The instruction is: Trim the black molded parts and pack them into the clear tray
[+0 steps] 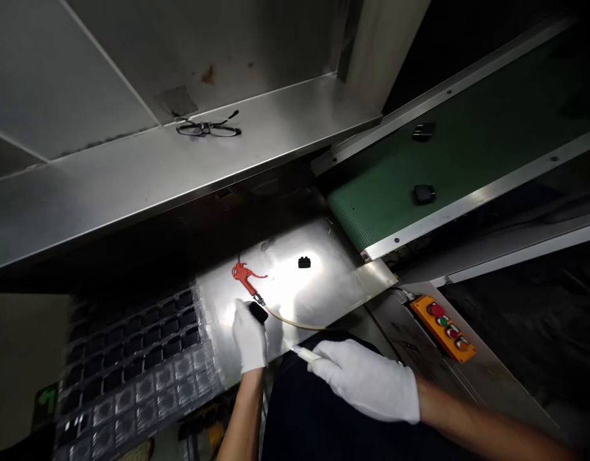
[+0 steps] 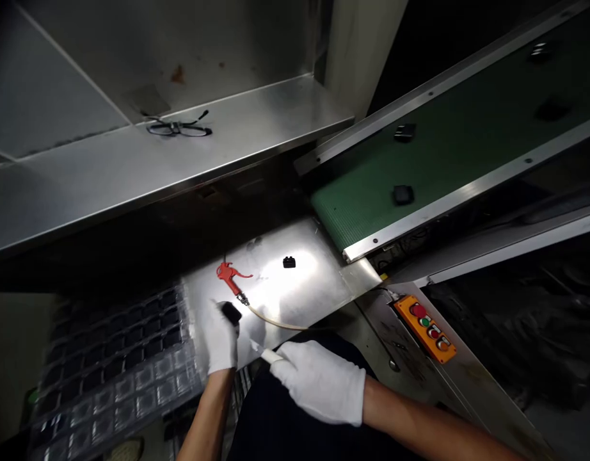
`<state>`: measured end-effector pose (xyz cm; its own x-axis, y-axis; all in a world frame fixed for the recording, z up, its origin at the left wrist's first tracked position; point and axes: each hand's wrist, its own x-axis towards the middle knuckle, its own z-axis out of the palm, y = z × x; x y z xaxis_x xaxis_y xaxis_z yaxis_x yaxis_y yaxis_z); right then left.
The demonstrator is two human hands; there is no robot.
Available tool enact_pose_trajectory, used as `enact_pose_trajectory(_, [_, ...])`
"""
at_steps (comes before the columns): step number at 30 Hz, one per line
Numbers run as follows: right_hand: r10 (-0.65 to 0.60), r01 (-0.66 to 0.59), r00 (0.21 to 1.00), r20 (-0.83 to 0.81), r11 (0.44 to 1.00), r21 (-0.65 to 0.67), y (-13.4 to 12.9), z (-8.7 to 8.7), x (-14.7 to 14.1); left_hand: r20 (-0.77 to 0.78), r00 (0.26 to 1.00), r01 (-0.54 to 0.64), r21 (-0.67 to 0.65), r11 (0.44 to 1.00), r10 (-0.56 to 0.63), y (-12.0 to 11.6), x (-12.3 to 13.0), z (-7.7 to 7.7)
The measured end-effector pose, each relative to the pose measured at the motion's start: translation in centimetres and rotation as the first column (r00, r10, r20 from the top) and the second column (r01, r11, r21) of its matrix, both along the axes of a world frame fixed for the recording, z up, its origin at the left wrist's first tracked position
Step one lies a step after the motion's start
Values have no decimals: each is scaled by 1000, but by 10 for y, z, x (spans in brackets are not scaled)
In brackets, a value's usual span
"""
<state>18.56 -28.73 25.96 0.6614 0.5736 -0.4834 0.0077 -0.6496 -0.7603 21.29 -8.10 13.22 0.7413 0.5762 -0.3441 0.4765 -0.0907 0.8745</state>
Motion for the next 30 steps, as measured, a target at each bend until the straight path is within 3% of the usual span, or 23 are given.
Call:
enact_pose_trajectory(1, [-150,149,980,-128,989,-17,-10,-6,-1,-58,990,128,50,991,-125,-7,8,-15])
enact_pose_trajectory(3, [-359,351,907,-219,933,-77,-28,-18,-4,-178,918,381,143,913,-355,-27,24,-42])
enact_pose_trajectory(5, [-451,436,870,-201,892,-115,-42,-31,-11,-275,819,563,221,796,-503,-47,40,-62])
enact_pose_trajectory(8, [-538,515,821,-189,842,-162,-56,-47,-25,-395,694,718,323,616,-602,-62,61,-82])
enact_pose_trajectory(11, [-594,571,783,-185,804,-166,-62,-56,-37,-485,624,781,392,486,-612,-58,75,-88])
enact_pose_trajectory(14, [-627,603,760,-170,779,-174,-69,-62,-43,-481,622,778,465,421,-618,-58,86,-76])
enact_pose_trajectory(17, [-664,638,729,-167,747,-186,-78,-68,-46,-332,626,741,537,404,-706,-86,108,-50])
enact_pose_trajectory(20, [-687,657,712,-146,725,-204,-88,-74,-51,-99,567,714,555,428,-818,-139,147,-27])
enact_pose_trajectory(22, [-684,651,719,-123,725,-226,-94,-77,-54,28,547,692,548,470,-837,-177,178,-19])
enact_pose_trajectory(26, [-683,643,720,-126,724,-249,-105,-77,-57,158,606,633,498,593,-780,-226,226,-21])
enact_pose_trajectory(30, [-716,680,681,-153,696,-230,-115,-78,-59,215,657,595,440,672,-723,-232,243,-30])
